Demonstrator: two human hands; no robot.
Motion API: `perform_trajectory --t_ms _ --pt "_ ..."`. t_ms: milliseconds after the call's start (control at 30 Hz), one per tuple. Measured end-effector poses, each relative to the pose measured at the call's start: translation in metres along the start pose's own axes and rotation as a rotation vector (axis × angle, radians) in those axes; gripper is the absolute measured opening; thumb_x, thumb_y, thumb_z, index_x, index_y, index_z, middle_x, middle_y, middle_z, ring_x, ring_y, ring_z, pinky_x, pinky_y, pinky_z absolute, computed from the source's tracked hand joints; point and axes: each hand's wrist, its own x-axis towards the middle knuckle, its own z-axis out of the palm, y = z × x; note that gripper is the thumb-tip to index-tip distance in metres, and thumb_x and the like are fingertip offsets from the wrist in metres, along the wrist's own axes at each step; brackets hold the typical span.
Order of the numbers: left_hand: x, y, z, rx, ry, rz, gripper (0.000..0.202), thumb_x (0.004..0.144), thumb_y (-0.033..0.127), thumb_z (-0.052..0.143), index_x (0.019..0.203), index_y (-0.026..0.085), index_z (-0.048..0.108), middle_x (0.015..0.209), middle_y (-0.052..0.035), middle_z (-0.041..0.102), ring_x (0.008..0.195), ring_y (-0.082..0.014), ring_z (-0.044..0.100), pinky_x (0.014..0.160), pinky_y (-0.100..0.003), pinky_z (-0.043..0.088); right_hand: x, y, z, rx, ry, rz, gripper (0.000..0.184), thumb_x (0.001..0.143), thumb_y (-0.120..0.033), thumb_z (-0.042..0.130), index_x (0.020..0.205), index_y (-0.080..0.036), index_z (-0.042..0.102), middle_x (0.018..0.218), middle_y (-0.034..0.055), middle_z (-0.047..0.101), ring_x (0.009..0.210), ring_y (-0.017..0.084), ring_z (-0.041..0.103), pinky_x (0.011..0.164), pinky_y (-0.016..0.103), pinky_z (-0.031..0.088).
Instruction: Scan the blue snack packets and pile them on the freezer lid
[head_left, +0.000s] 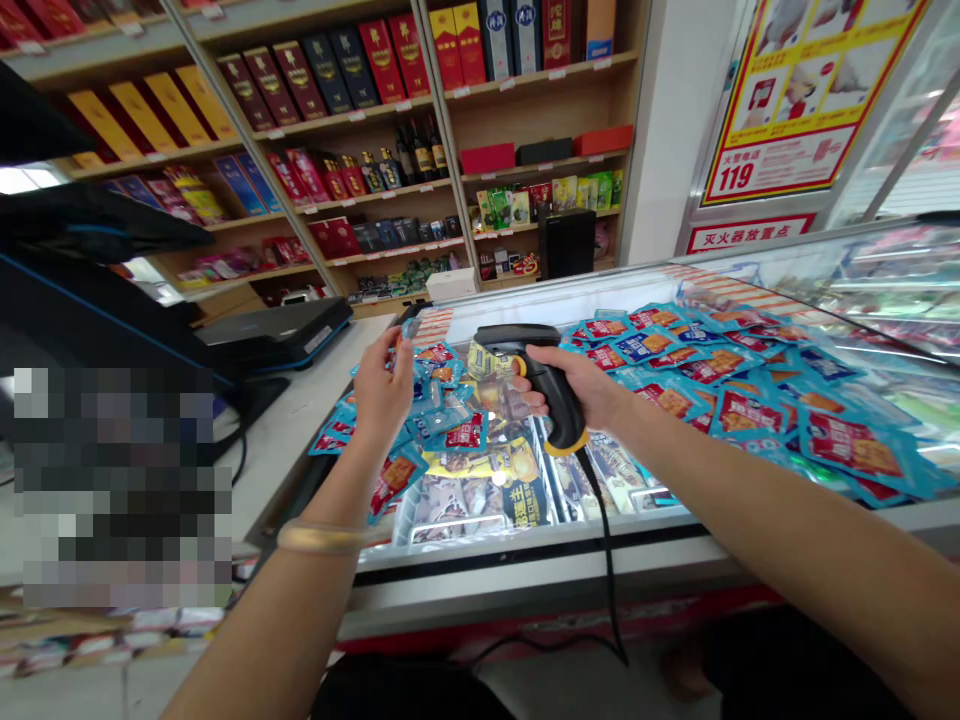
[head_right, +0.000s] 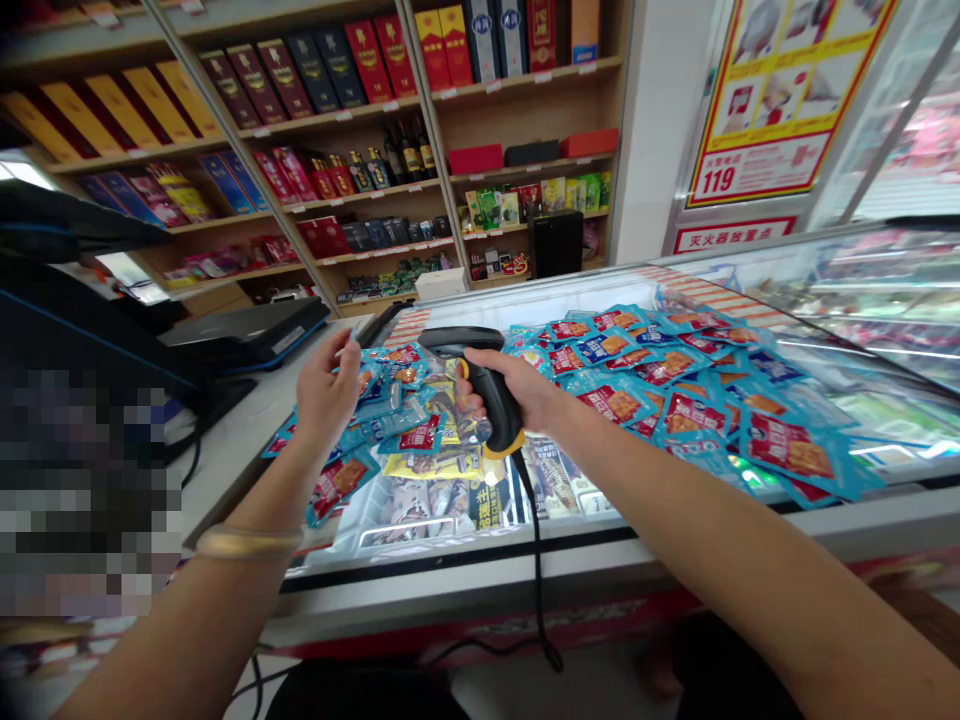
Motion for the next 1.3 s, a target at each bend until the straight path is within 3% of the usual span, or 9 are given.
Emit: perform_trajectory --t_ms 100,167,367,600,733,833,1000,1100,1300 --pt "-0.004 -0.020 -0.019 0.520 -0.134 -0.094 0.053 0.094 0.042 0.045 0.139 0.017 0.054 0.141 -0.0206 0.056 0.132 -0.0377 0.050 0.110 -0.059 0.036 0.021 0.015 0.016 0.024 -0.063 0.033 0.021 0.092 -0.033 0.056 0.082 -0.015 0.058 0.064 0.0000 0.054 0.049 0.008 0.045 0.045 0.018 0.043" --pt "-0.010 -0.028 -0.023 0.700 -0.261 -0.182 0.056 0.095 0.043 0.040 0.145 0.018 0.049 0.148 -0.0229 0.049 0.136 -0.0423 0.045 0.108 -0.066 0.034 0.031 0.026 0.021 0.026 -0.069 0.068 0.023 0.093 -0.034 0.056 0.080 -0.014 0.058 0.065 0.0002 0.054 0.049 0.008 0.046 0.045 0.018 0.043" --pt "-0.017 -0.034 -0.023 0.764 -0.316 -0.157 0.062 0.096 0.045 0.032 0.152 0.019 0.038 0.155 -0.0201 0.041 0.141 -0.0413 0.038 0.111 -0.066 0.030 0.035 0.042 0.016 0.004 -0.034 0.121 0.023 0.091 -0.034 0.059 0.081 -0.013 0.058 0.066 0.0005 0.055 0.049 0.008 0.048 0.045 0.018 0.044" --pt "-0.017 -0.014 -0.021 0.721 -0.153 -0.023 0.064 0.095 0.049 0.039 0.149 0.016 0.042 0.157 -0.0199 0.038 0.148 -0.0425 0.024 0.116 -0.068 0.017 0.026 0.028 0.009 0.037 -0.022 0.064 0.020 0.092 -0.033 0.056 0.084 -0.015 0.056 0.065 0.0000 0.054 0.049 0.008 0.047 0.045 0.018 0.043" --pt "-0.021 0.017 0.003 0.562 -0.198 0.132 0.060 0.092 0.040 0.049 0.145 0.014 0.046 0.153 -0.0198 0.043 0.145 -0.0372 0.033 0.118 -0.056 0.025 0.005 -0.002 -0.007 0.000 0.038 -0.002 0.019 0.089 -0.033 0.059 0.084 -0.015 0.057 0.065 0.0003 0.054 0.048 0.009 0.045 0.044 0.019 0.042" --pt "-0.030 0.045 0.035 0.374 -0.367 0.229 0.064 0.089 0.041 0.054 0.145 0.011 0.044 0.150 -0.0216 0.046 0.142 -0.0332 0.040 0.117 -0.048 0.032 -0.019 -0.028 -0.031 -0.041 0.122 -0.055 0.018 0.088 -0.032 0.060 0.084 -0.015 0.058 0.066 0.0010 0.055 0.048 0.009 0.045 0.044 0.020 0.042" --pt "-0.057 0.083 0.090 0.249 -0.701 0.263 0.080 0.082 0.044 0.065 0.150 0.012 0.036 0.155 -0.0232 0.039 0.144 -0.0348 0.037 0.116 -0.047 0.034 -0.054 -0.051 -0.072 -0.052 0.210 -0.100 0.020 0.084 -0.034 0.065 0.082 -0.017 0.055 0.066 0.0007 0.053 0.049 0.010 0.043 0.042 0.020 0.040" --pt "-0.069 0.090 0.110 0.326 -0.821 0.248 0.082 0.079 0.037 0.067 0.150 0.010 0.036 0.154 -0.0251 0.039 0.145 -0.0381 0.035 0.114 -0.048 0.035 -0.062 -0.049 -0.084 -0.009 0.217 -0.121 0.020 0.083 -0.034 0.065 0.082 -0.017 0.054 0.066 -0.0002 0.051 0.048 0.009 0.040 0.041 0.020 0.039" --pt "-0.068 0.078 0.113 0.346 -0.766 0.289 0.052 0.081 0.013 0.053 0.132 0.016 0.059 0.124 -0.0159 0.068 0.113 -0.0294 0.065 0.097 -0.041 0.051 -0.060 -0.042 -0.082 0.004 0.218 -0.136 0.018 0.085 -0.033 0.063 0.084 -0.016 0.057 0.065 -0.0002 0.052 0.048 0.009 0.041 0.043 0.020 0.039"
